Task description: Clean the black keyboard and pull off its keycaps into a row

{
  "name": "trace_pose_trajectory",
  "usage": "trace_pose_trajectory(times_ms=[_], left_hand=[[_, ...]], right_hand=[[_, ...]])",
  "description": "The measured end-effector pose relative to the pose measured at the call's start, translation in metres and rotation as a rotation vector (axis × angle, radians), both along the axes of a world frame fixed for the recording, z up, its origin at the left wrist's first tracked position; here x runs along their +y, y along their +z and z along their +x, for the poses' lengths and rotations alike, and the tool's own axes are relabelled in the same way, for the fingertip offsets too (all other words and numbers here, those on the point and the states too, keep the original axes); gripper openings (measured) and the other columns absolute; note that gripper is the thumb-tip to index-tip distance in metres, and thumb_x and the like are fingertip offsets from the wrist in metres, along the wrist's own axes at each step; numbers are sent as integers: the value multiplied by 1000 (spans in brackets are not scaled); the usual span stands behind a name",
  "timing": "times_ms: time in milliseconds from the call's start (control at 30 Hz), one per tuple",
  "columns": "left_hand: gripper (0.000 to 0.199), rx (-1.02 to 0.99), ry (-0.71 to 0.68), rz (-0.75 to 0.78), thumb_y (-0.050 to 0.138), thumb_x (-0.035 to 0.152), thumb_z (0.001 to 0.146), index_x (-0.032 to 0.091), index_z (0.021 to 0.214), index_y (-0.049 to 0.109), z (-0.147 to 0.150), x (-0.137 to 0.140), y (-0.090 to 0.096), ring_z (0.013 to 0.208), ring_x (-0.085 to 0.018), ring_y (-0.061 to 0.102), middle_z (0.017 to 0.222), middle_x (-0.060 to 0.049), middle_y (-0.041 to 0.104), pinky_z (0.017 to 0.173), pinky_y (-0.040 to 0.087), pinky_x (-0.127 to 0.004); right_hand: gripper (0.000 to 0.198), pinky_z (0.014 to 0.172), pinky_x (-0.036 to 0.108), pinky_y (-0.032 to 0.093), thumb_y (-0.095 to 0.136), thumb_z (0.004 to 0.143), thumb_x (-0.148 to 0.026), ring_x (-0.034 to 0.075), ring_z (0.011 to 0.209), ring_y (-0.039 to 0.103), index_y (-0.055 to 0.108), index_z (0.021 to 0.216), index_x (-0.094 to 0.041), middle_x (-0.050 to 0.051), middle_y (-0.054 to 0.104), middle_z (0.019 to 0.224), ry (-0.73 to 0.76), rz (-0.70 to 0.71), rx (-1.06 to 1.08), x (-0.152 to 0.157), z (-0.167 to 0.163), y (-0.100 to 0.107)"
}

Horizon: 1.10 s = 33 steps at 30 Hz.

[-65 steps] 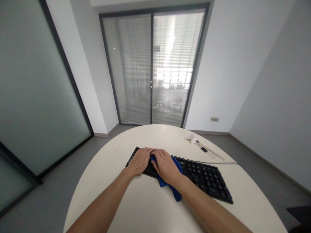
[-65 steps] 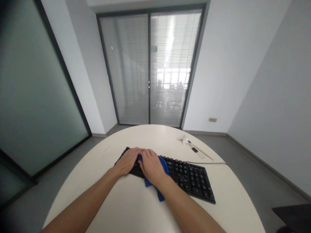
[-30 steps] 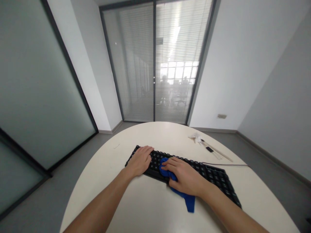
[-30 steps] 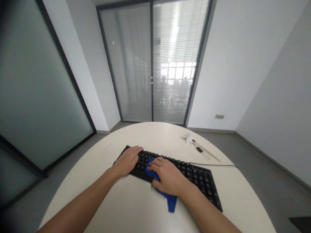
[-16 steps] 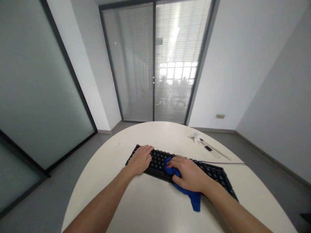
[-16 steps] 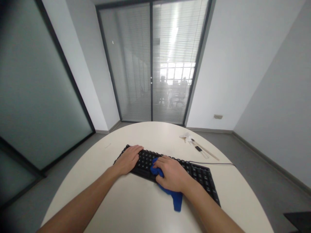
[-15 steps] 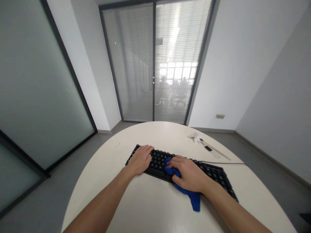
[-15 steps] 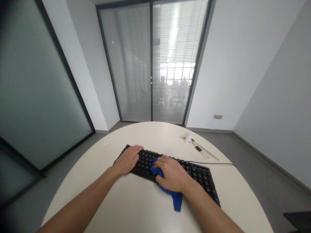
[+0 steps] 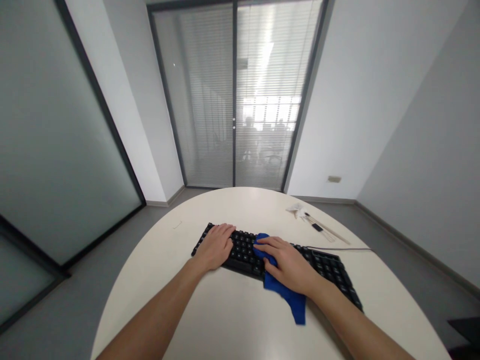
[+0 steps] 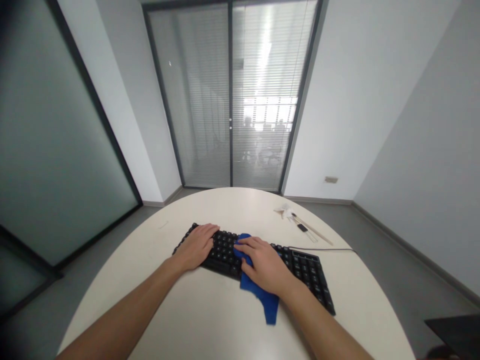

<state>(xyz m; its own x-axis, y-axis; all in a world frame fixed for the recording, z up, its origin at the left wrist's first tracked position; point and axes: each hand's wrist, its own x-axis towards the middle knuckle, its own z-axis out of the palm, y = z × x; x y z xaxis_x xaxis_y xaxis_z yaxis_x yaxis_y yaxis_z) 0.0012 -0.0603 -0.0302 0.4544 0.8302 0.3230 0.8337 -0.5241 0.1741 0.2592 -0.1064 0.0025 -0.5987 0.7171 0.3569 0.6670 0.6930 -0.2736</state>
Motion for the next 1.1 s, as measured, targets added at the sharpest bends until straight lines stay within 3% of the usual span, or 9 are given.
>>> trace_pose_trajectory(times_ms=[300, 500, 700, 800, 933, 1100], left_hand=[[46, -4, -1, 6, 32, 21, 98, 15, 139, 51, -1, -1, 0, 137, -23, 44, 145, -9, 53, 120, 29, -44], [46, 3, -1, 9, 33, 20, 97, 14, 139, 51, -1, -2, 1, 136, -23, 45, 144, -9, 54, 119, 30, -44], [45, 4, 0, 23, 33, 19, 97, 14, 138, 51, -2, -1, 0, 135, -23, 45, 144, -8, 55, 119, 31, -43], [45, 3, -2, 25, 34, 19, 97, 15, 138, 52, -2, 0, -1, 135, -23, 45, 144, -8, 55, 119, 31, -43], [46, -1, -3, 30, 33, 19, 97, 15, 138, 51, -3, 1, -2, 135, -23, 45, 144, -9, 54, 119, 31, -44], [45, -16, -12, 36, 34, 19, 97, 15, 138, 52, -3, 1, -3, 135, -22, 46, 143, -8, 55, 119, 31, -44]], right_hand=[[39, 96, 38, 50, 56, 75, -11, 23, 102, 65, 74, 106, -25, 4, 73, 106, -51, -143, -89, 3, 42, 28], [40, 93, 34, 51, 55, 68, -9, 22, 97, 68, 78, 97, -25, 3, 75, 104, -37, -253, -64, 8, 73, 34], [33, 93, 34, 51, 59, 72, -16, 24, 97, 68, 78, 97, -24, 3, 76, 104, -120, -360, -45, 11, 93, 37], [31, 93, 35, 50, 58, 75, -19, 25, 97, 68, 77, 99, -23, 5, 76, 103, -158, -321, -34, 14, 93, 37], [40, 102, 38, 46, 55, 78, -17, 26, 109, 64, 75, 112, -21, 7, 73, 116, -92, -225, -17, 18, 85, 32], [41, 103, 36, 45, 58, 75, -19, 26, 110, 65, 76, 112, -22, 6, 72, 120, -123, -283, -78, 21, 89, 29]])
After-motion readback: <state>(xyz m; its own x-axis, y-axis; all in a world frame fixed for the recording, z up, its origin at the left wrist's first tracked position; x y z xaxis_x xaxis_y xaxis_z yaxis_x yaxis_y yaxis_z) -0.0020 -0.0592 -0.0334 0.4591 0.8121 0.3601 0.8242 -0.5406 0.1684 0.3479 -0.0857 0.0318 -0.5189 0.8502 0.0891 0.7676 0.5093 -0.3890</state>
